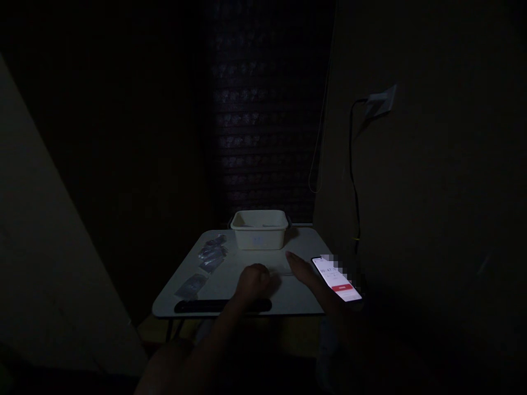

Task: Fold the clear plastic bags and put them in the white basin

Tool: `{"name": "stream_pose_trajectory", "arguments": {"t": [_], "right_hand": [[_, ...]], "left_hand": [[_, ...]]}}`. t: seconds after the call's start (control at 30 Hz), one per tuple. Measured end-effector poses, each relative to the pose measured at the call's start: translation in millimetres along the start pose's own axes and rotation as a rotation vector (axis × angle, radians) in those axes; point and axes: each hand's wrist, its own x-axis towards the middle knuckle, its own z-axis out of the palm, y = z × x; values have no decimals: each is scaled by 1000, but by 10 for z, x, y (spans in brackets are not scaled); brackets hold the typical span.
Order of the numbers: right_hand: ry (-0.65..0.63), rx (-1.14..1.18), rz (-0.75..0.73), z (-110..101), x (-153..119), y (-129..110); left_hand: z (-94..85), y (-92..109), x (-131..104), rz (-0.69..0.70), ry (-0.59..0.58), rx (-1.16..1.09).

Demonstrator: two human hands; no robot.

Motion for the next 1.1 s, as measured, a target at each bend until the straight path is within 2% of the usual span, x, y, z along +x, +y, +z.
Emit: {"name": "stream_pose_trajectory", "arguments": {"t": [0.03,0.1,0.17,0.27,0.37,0.47,0.5,0.6,0.67,0.9,0.97,1.1], "right_hand": [[-28,144,24,-7,18,16],[-95,432,47,-14,26,15],[-192,668,33,-14,-7,-40],[-398,867,30,-23,-95,-186],[-524,1003,66,-27,-148,-292],[-571,1221,93,23,-121,-271],[-569,1288,105,51,-100,-241],[-575,1426,150,130,-43,-140],[-609,1476,163,153,-27,-97],[-623,1429,197,99,-62,-136],[-622,1386,183,85,-72,-158],[-571,1374,168,54,-85,-183]], "left_hand": [[-61,-21,24,-88,66,-188],[-181,-67,58,-251,123,-563],[-268,-109,70,-373,120,-883],[-313,-146,63,-536,118,-1149],[-309,-154,57,-652,148,-1223],[-316,-170,52,-721,142,-1297],[-319,-181,48,-738,98,-1335],[-307,-220,29,-776,-139,-1419],[-274,-240,14,-792,-220,-1393],[-188,-236,-9,-668,-38,-1289],[-203,-225,-10,-620,-52,-1295],[-258,-211,-11,-555,-180,-1304]]}}
